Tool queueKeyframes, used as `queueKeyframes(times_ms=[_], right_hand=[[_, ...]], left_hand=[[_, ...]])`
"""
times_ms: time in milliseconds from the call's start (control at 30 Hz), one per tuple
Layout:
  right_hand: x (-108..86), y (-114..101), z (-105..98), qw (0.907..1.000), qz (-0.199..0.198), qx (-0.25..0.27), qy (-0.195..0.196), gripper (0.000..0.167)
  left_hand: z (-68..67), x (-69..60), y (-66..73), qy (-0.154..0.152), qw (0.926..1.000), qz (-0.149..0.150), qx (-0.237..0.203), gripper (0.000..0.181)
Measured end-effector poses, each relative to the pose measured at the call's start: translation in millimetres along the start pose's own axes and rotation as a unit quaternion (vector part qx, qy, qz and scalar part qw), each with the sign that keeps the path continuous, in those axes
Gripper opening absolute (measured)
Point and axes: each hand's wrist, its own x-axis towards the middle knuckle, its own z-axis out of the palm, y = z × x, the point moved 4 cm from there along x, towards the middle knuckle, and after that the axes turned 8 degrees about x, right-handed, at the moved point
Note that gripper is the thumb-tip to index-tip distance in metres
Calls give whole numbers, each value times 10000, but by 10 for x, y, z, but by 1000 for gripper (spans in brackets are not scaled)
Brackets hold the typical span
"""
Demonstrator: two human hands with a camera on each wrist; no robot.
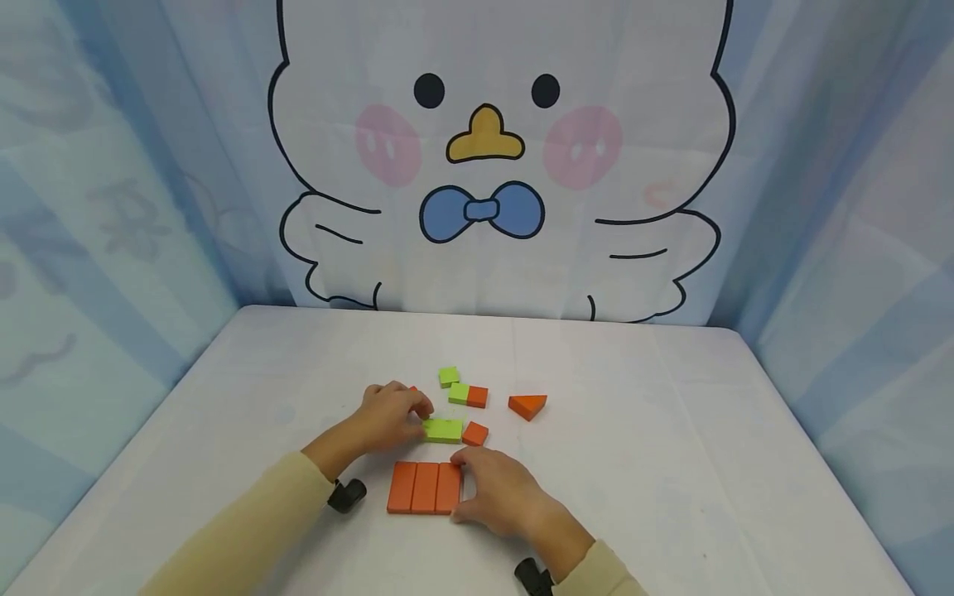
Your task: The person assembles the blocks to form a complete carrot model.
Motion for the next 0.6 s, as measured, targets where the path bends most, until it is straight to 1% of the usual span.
queueKeyframes(times_ms=[167,267,400,500,600], right_hand=[[0,3,0,10000,-16,25,7,60],[-8,3,2,9999,-90,33,31,59],[-16,2,9,9999,-146,46,35,58],[-16,2,4,9999,-151,55,27,58],[-13,-4,-2,9999,-103,62,6,59]], left_hand=[[-11,-76,-12,-232,9997,64,34,24],[-24,-101,-13,-276,9996,34,-7,26],[-11,-98,0,-345,9990,95,-270,31],[39,-71,13,-468,9975,177,-497,30],[75,-58,12,-544,9964,217,-618,27]])
